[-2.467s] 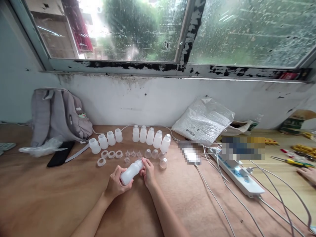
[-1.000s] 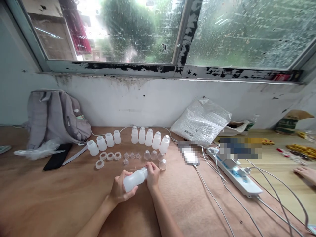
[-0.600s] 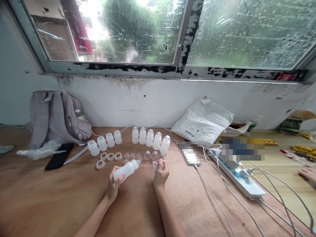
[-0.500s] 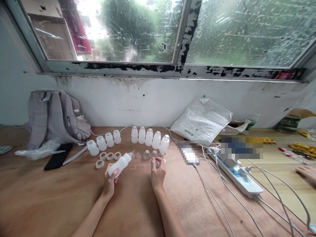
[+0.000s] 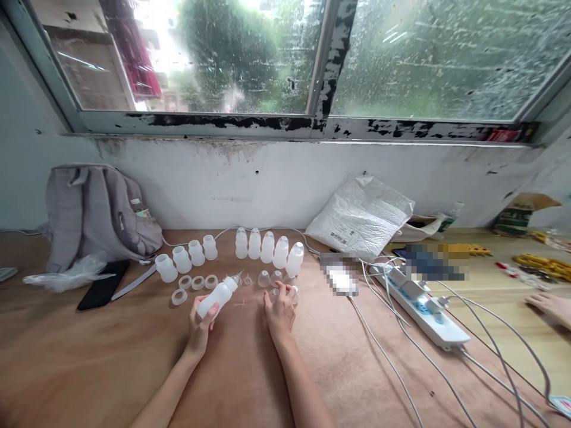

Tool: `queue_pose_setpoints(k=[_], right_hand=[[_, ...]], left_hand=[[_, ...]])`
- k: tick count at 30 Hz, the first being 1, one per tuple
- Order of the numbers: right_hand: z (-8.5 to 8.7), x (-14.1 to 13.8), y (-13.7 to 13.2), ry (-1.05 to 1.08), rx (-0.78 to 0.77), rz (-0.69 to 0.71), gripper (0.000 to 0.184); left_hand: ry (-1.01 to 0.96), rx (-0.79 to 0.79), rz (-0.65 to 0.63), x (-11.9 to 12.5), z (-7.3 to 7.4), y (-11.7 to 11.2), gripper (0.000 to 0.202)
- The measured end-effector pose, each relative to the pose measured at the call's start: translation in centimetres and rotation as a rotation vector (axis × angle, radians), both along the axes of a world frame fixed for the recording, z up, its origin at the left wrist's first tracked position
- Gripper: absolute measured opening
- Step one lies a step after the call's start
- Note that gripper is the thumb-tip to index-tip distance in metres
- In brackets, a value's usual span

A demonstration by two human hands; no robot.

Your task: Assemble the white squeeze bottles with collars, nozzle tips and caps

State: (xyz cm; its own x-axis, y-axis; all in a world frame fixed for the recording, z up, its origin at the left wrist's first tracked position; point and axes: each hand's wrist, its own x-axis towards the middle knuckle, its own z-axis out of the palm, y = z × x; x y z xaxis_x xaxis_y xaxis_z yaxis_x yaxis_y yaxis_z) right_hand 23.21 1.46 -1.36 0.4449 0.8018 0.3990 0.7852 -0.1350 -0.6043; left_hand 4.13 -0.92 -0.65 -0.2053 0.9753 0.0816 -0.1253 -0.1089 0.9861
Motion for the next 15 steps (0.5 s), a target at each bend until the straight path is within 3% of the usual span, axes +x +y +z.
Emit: queue_pose_setpoints(k=[7,11,13,15], right_hand=[[-0.6,0.2,0.3,0.087,0.107,0.010,0.032],[0.3,0.1,0.1,0.136,0.261,0.006,0.038],[1.0,-0.3,-0.3,0.218,0.328,0.062,0.036],[1.6,-1.0,-0.8,0.406,0.303,0.196,0.033]], left_hand=[[0.010,0.017,-0.003,0.1,0.1,0.1,0.025],[0.029,0.014,-0.001,0.2,0.4,0.1,0.026],[0.068,0.025,0.006,0.3,0.7,-0.2,0.028],[0.145,0.055,0.004,0.3,1.0,-0.5,0.030]])
